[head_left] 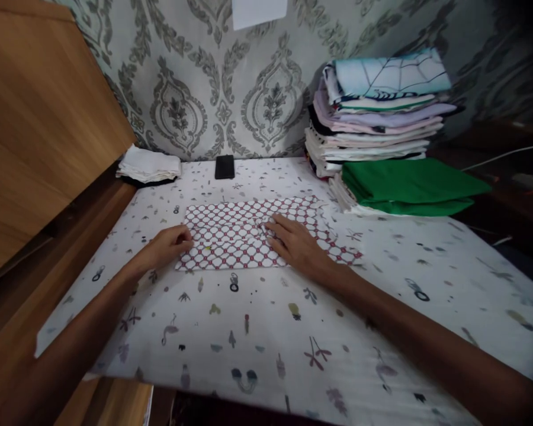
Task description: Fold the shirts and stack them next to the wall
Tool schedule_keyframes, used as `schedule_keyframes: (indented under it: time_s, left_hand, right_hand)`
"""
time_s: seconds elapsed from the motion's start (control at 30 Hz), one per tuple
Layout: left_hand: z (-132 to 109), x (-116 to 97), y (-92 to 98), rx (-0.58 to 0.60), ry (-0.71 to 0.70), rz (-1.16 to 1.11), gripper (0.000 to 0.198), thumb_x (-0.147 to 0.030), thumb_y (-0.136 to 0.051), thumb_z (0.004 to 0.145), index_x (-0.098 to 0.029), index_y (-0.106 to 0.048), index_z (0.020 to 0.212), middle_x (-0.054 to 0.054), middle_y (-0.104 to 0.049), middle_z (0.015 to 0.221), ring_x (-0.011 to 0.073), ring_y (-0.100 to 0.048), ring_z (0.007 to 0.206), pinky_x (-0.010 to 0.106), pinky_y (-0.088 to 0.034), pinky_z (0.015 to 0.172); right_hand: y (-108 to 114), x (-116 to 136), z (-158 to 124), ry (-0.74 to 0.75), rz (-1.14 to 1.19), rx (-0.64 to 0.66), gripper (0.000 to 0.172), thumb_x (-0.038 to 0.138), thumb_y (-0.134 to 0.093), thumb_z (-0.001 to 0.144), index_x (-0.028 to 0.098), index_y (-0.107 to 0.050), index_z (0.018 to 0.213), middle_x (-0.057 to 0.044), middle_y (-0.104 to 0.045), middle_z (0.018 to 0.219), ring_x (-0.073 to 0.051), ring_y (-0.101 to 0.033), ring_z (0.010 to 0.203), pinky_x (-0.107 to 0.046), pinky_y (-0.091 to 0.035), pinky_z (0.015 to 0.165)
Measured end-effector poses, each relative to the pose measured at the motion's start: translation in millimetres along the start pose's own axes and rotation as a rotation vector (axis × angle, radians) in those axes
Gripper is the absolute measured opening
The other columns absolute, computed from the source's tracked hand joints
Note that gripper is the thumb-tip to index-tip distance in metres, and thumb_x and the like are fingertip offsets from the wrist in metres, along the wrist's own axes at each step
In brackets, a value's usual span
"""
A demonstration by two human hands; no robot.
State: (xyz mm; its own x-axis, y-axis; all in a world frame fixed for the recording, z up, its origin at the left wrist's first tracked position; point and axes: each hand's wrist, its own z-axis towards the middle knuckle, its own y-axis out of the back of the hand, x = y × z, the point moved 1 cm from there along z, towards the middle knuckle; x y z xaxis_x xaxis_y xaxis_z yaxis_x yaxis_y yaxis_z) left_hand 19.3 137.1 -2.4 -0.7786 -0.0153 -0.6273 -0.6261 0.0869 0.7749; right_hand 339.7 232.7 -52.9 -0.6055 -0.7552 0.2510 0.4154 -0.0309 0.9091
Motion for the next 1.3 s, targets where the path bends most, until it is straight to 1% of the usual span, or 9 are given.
schedule_keyframes:
  time_s: [0.23,0.43,0.57,0.73,0.83,0.93,1.0,1.13,1.3]
  left_hand:
    - [2,13,-6.4,-0.11,0.063,-0.134,0.025,-0.045,-0.053,0.082,-0.02,-0.054,0.081,-0.006,-0.046,0.057,0.0122,-0.041,0.055,0.025,-0.029,0.054]
    - [-9,6,-8.8,-0.09,0.083,-0.128,0.032,-0.045,-0.06,0.081,-0.021,-0.057,0.102,-0.009,-0.043,0.057,0.0104,-0.037,0.054,0.023,-0.026,0.053]
    - [-16,1,-9.6,-0.114,0.072,-0.233,0.034,-0.042,-0.064,0.078,-0.02,-0.056,0.102,-0.01,-0.041,0.058,0.0093,-0.036,0.051,0.022,-0.026,0.051]
    - [-24,-3,-13.3,-0.173,0.072,-0.303,0.032,-0.043,-0.062,0.08,-0.02,-0.057,0.101,-0.006,-0.05,0.063,0.0104,-0.044,0.054,0.021,-0.031,0.05]
    - [-29,-5,-13.9,-0.268,0.087,-0.18,0.029,-0.041,-0.06,0.081,-0.021,-0.061,0.102,-0.002,-0.059,0.075,0.0105,-0.047,0.057,0.022,-0.034,0.051]
    - [-29,-8,-13.7,-0.335,0.054,-0.138,0.027,-0.04,-0.06,0.082,-0.022,-0.063,0.102,-0.001,-0.061,0.082,0.0109,-0.05,0.062,0.022,-0.038,0.055]
    - [-27,-10,-15.0,-0.317,0.03,-0.231,0.029,-0.041,-0.059,0.081,-0.021,-0.061,0.102,-0.001,-0.058,0.084,0.0114,-0.051,0.064,0.022,-0.04,0.057]
    - [-20,-10,-21.1,-0.19,0.064,-0.37,0.035,-0.043,-0.06,0.08,-0.021,-0.053,0.107,-0.003,-0.052,0.082,0.0097,-0.048,0.059,0.021,-0.036,0.053]
    - [-21,-8,-24.2,-0.141,0.091,-0.198,0.036,-0.042,-0.058,0.083,-0.024,-0.052,0.114,-0.009,-0.038,0.062,0.0116,-0.04,0.057,0.022,-0.029,0.054]
  right_hand:
    - [-9,0,-3,-0.014,-0.074,-0.004,0.05,0.038,-0.029,0.102,0.013,-0.056,0.136,-0.017,-0.053,0.145,-0.03,-0.046,0.136,-0.051,-0.039,0.109]
    - [-8,1,-3,-0.015,-0.081,-0.015,0.051,0.04,-0.027,0.102,0.015,-0.056,0.136,-0.016,-0.053,0.144,-0.029,-0.046,0.136,-0.051,-0.039,0.109]
    - [-8,0,-3,-0.02,-0.082,-0.003,0.05,0.039,-0.028,0.102,0.014,-0.056,0.136,-0.016,-0.053,0.144,-0.028,-0.046,0.136,-0.05,-0.038,0.11]
    - [-9,0,-3,-0.019,-0.081,-0.009,0.049,0.039,-0.03,0.102,0.016,-0.056,0.136,-0.015,-0.053,0.145,-0.028,-0.045,0.137,-0.05,-0.037,0.111]
    - [-9,0,-3,-0.017,-0.082,-0.007,0.05,0.039,-0.03,0.102,0.014,-0.056,0.136,-0.016,-0.053,0.145,-0.028,-0.045,0.137,-0.049,-0.037,0.111]
    - [-9,0,-3,-0.017,-0.084,-0.005,0.05,0.039,-0.029,0.102,0.014,-0.056,0.136,-0.016,-0.052,0.145,-0.028,-0.045,0.137,-0.049,-0.037,0.11]
    - [-9,0,-3,-0.016,-0.083,-0.007,0.05,0.039,-0.029,0.102,0.015,-0.056,0.136,-0.016,-0.053,0.145,-0.028,-0.045,0.137,-0.049,-0.037,0.11]
    - [-10,-1,-3,-0.017,-0.08,-0.01,0.05,0.04,-0.028,0.103,0.015,-0.056,0.136,-0.016,-0.054,0.144,-0.028,-0.046,0.136,-0.049,-0.038,0.11]
    - [-10,-2,-3,-0.006,-0.084,-0.037,0.049,0.04,-0.027,0.103,0.017,-0.057,0.135,-0.014,-0.055,0.143,-0.027,-0.047,0.136,-0.049,-0.038,0.109]
